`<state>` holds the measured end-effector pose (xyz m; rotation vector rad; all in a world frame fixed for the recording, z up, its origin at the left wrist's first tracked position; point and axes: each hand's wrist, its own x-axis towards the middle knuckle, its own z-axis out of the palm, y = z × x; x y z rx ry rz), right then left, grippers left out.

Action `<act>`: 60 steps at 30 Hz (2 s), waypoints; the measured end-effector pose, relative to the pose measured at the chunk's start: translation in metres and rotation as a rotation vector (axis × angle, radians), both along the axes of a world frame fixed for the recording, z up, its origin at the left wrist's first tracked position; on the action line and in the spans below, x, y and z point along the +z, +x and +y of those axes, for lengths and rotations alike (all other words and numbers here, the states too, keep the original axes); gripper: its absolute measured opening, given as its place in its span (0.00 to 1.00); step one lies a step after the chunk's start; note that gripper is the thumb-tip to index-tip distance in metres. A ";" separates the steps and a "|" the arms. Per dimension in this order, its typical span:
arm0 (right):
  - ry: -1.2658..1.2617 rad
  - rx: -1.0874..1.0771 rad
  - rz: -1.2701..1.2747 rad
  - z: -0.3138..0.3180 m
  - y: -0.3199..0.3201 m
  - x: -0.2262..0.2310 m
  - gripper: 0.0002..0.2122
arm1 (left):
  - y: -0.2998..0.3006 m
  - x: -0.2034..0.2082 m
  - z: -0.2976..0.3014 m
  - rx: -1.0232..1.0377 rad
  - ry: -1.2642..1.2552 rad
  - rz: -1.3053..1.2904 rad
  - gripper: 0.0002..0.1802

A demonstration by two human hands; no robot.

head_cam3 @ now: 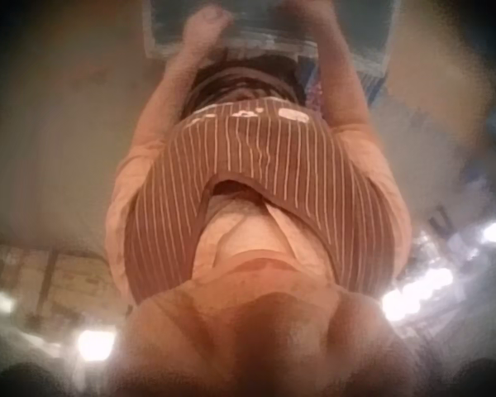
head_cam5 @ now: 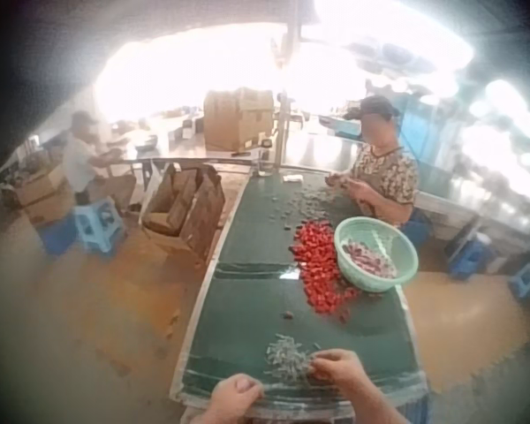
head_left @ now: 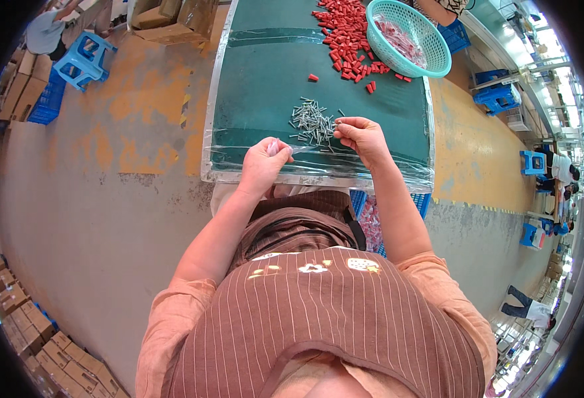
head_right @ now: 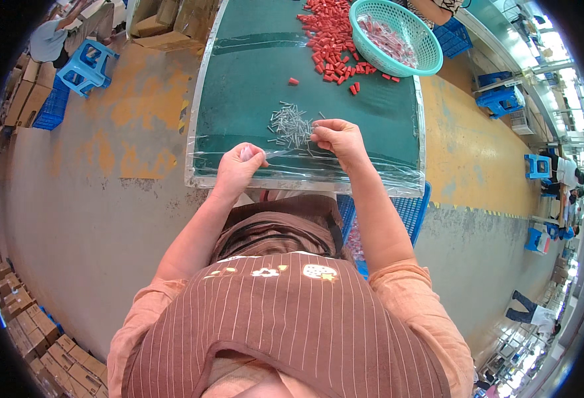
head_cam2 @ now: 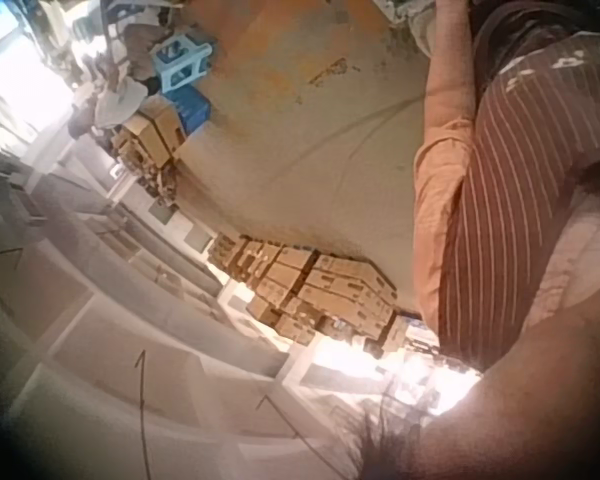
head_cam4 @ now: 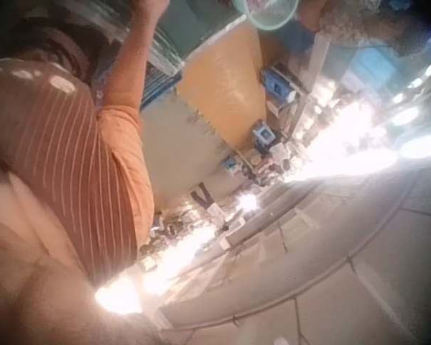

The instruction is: The person packs screws and plastic anchors into small plastic bags by hand, retrieves a plastic bag from the floor, and gathers more screws and plastic anchors on the workbench.

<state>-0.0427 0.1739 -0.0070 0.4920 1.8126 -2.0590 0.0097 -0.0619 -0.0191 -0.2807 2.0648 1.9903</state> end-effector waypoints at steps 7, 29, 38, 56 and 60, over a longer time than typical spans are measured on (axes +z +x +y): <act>0.093 0.136 0.171 -0.024 0.018 0.049 0.08 | -0.013 0.029 0.012 -0.067 -0.264 0.020 0.07; 1.284 0.671 0.837 -0.044 0.029 0.072 0.02 | -0.032 0.040 0.045 -0.229 -0.426 0.109 0.14; 1.047 0.598 0.778 -0.034 0.022 0.081 0.06 | -0.037 0.036 0.043 -0.210 -0.242 -0.013 0.10; 0.377 0.210 0.288 0.032 -0.038 -0.001 0.12 | -0.046 0.035 0.009 -0.084 0.288 -0.325 0.08; 1.088 -0.014 0.507 0.051 -0.072 -0.016 0.15 | -0.033 0.038 0.005 -0.063 0.246 -0.271 0.05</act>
